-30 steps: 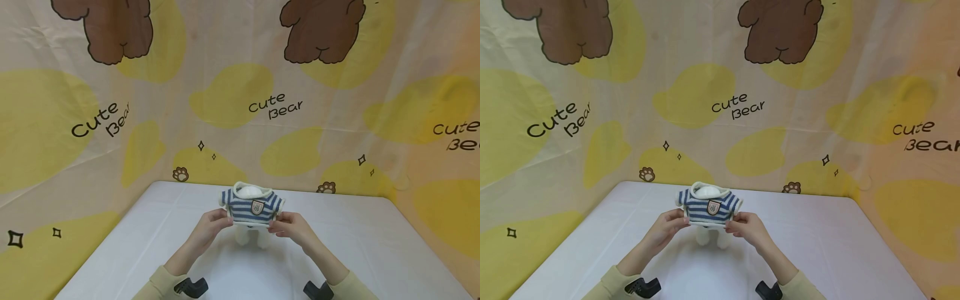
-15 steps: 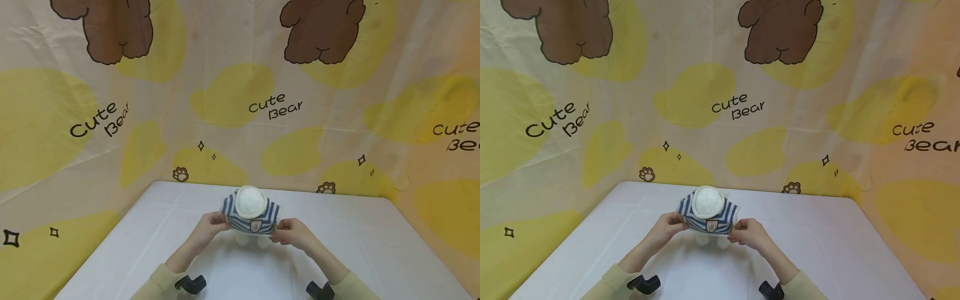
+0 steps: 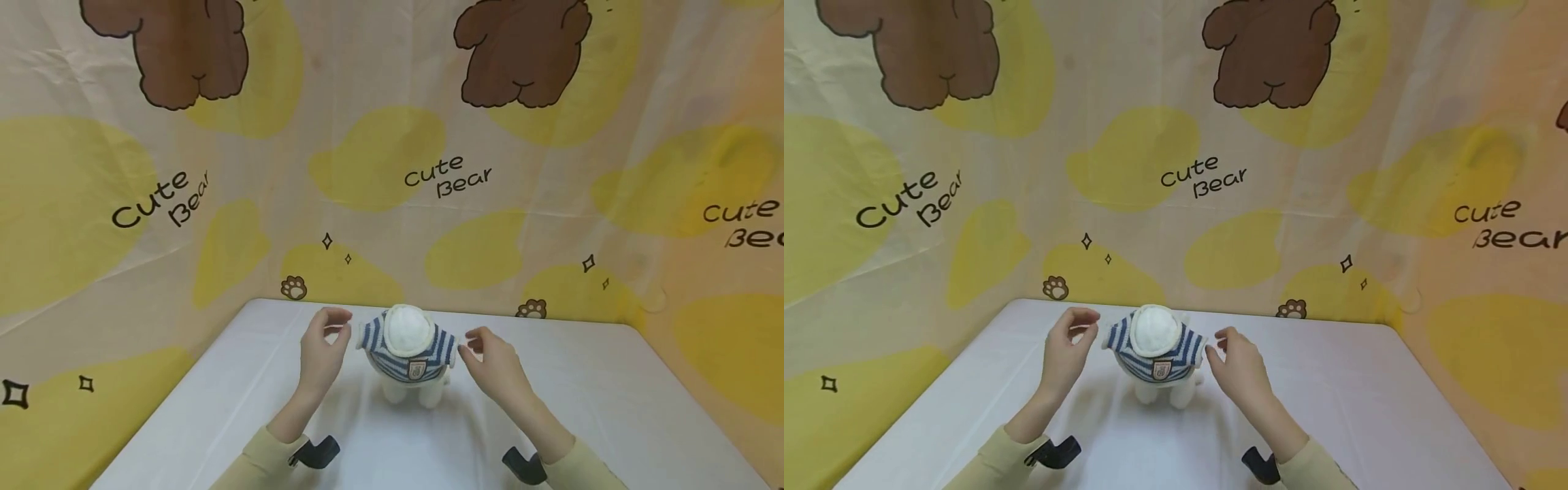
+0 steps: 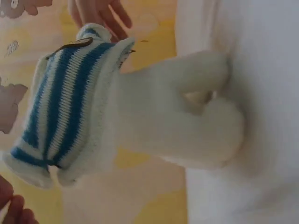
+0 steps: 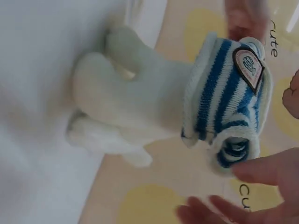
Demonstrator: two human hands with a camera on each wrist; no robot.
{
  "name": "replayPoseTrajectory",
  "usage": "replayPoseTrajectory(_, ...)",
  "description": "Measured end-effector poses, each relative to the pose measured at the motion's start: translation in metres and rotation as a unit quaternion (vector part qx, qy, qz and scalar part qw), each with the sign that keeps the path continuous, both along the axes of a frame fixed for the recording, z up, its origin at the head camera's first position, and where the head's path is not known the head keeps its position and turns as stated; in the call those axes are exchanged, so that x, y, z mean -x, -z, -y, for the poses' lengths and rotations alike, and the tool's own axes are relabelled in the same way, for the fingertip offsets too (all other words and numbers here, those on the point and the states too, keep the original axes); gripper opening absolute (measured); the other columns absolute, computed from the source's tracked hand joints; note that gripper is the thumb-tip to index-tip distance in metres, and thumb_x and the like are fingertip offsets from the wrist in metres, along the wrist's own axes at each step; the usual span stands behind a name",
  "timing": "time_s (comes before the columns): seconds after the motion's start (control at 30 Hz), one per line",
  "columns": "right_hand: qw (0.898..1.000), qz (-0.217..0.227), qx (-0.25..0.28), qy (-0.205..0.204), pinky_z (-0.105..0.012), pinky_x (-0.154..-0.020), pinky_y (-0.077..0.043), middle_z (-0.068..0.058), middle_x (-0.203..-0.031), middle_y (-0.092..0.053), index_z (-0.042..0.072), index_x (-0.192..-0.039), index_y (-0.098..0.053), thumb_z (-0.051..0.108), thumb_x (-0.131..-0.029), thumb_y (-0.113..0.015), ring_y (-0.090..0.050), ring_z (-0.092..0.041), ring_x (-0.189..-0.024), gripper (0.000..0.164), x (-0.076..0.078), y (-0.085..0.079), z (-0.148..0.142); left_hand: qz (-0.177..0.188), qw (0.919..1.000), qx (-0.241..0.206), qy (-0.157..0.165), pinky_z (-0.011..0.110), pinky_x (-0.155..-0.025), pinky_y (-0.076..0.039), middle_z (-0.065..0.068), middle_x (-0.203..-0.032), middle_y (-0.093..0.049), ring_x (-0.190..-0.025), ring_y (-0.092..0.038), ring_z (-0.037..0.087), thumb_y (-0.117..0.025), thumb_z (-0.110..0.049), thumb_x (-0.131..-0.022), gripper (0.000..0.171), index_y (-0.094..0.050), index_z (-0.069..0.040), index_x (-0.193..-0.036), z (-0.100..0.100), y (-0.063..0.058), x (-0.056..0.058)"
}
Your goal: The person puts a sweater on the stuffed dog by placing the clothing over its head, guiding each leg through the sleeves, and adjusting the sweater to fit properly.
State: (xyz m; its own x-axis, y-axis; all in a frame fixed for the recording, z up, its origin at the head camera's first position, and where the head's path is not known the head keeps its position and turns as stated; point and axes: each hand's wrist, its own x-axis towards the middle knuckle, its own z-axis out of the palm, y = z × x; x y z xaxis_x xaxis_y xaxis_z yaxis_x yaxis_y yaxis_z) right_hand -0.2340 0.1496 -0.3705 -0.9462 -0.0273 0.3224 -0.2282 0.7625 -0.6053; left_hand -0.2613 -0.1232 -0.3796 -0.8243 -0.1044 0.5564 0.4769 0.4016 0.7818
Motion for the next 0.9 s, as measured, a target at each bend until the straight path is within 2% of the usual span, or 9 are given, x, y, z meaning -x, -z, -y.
replayPoseTrajectory(0.03,0.999,-0.041,-0.002,-0.003,-0.045,-0.081,-0.052,-0.013,-0.104,-0.068,0.002,-0.112,-0.060,0.021,-0.088,-0.065,-0.065,-0.029,-0.097,0.031,0.001,-0.004,0.001,-0.061,0.9980,0.019,-0.002,0.032,-0.086,-0.048,0.003,-0.100,-0.065,-0.097,-0.058,0.018,-0.062,0.000,-0.085,0.018,-0.064,-0.009,-0.101,-0.004,-0.007,-0.002)
replayPoseTrajectory(0.1,0.992,-0.120,0.002,-0.026,-0.046,-0.088,-0.050,-0.011,-0.111,-0.066,0.004,-0.115,-0.060,0.021,-0.088,-0.066,-0.063,-0.029,-0.105,0.033,0.002,-0.010,0.005,-0.151,0.9858,0.070,0.024,0.030,-0.085,-0.047,0.002,-0.102,-0.066,-0.099,-0.057,0.018,-0.067,-0.002,-0.084,0.020,-0.066,-0.010,-0.102,-0.012,-0.018,-0.007)
replayPoseTrajectory(0.17,0.983,-0.170,0.011,-0.065,-0.043,-0.090,-0.050,-0.008,-0.114,-0.066,0.007,-0.116,-0.060,0.022,-0.087,-0.068,-0.062,-0.026,-0.107,0.033,0.004,-0.016,0.009,-0.187,0.9733,0.119,0.061,0.031,-0.087,-0.047,0.000,-0.104,-0.067,-0.102,-0.056,0.017,-0.070,-0.005,-0.082,0.022,-0.068,-0.013,-0.102,-0.021,-0.027,-0.011)
replayPoseTrajectory(0.2,0.978,-0.188,0.015,-0.085,-0.042,-0.090,-0.051,-0.006,-0.114,-0.066,0.009,-0.117,-0.061,0.022,-0.087,-0.068,-0.062,-0.025,-0.108,0.033,0.005,-0.019,0.012,-0.187,0.9694,0.139,0.078,0.031,-0.089,-0.048,-0.002,-0.105,-0.067,-0.104,-0.056,0.016,-0.072,-0.006,-0.081,0.023,-0.069,-0.014,-0.102,-0.025,-0.029,-0.011)
replayPoseTrajectory(0.27,0.969,-0.212,0.023,-0.122,-0.041,-0.089,-0.051,-0.004,-0.114,-0.066,0.009,-0.117,-0.062,0.021,-0.086,-0.070,-0.063,-0.024,-0.108,0.034,0.008,-0.022,0.016,-0.164,0.9672,0.169,0.095,0.033,-0.090,-0.049,-0.003,-0.108,-0.066,-0.108,-0.055,0.014,-0.074,-0.009,-0.079,0.026,-0.068,-0.015,-0.104,-0.031,-0.029,-0.012)
replayPoseTrajectory(0.4,0.962,-0.214,0.016,-0.169,-0.041,-0.088,-0.052,-0.006,-0.113,-0.068,0.007,-0.116,-0.064,0.019,-0.084,-0.072,-0.063,-0.023,-0.107,0.035,0.016,-0.019,0.024,-0.111,0.9743,0.180,0.079,0.038,-0.091,-0.050,0.001,-0.111,-0.066,-0.110,-0.055,0.018,-0.077,-0.010,-0.077,0.034,-0.066,-0.012,-0.109,-0.035,-0.019,-0.009)
replayPoseTrajectory(0.6,0.970,-0.184,-0.003,-0.160,-0.037,-0.082,-0.054,-0.008,-0.110,-0.068,0.006,-0.114,-0.065,0.020,-0.082,-0.074,-0.065,-0.023,-0.103,0.036,0.019,-0.010,0.031,-0.052,0.9873,0.140,0.053,0.039,-0.090,-0.051,0.005,-0.115,-0.064,-0.110,-0.055,0.021,-0.077,-0.012,-0.078,0.040,-0.063,-0.009,-0.115,-0.034,-0.005,-0.007)
replayPoseTrajectory(0.77,0.974,-0.170,0.004,-0.153,-0.035,-0.077,-0.056,-0.008,-0.108,-0.069,0.005,-0.113,-0.065,0.020,-0.082,-0.074,-0.066,-0.022,-0.096,0.035,0.021,-0.007,0.029,0.001,0.9917,0.116,0.055,0.042,-0.089,-0.051,0.007,-0.118,-0.062,-0.111,-0.057,0.024,-0.076,-0.018,-0.080,0.043,-0.061,-0.010,-0.119,-0.034,-0.001,-0.004)
replayPoseTrajectory(0.9,0.980,-0.132,0.018,-0.147,-0.029,-0.072,-0.055,-0.005,-0.105,-0.069,0.008,-0.114,-0.066,0.022,-0.082,-0.073,-0.064,-0.015,-0.087,0.035,0.024,-0.004,0.026,0.061,0.9918,0.092,0.065,0.045,-0.093,-0.049,0.007,-0.120,-0.062,-0.114,-0.057,0.025,-0.075,-0.026,-0.080,0.047,-0.059,-0.011,-0.122,-0.034,0.000,-0.001)
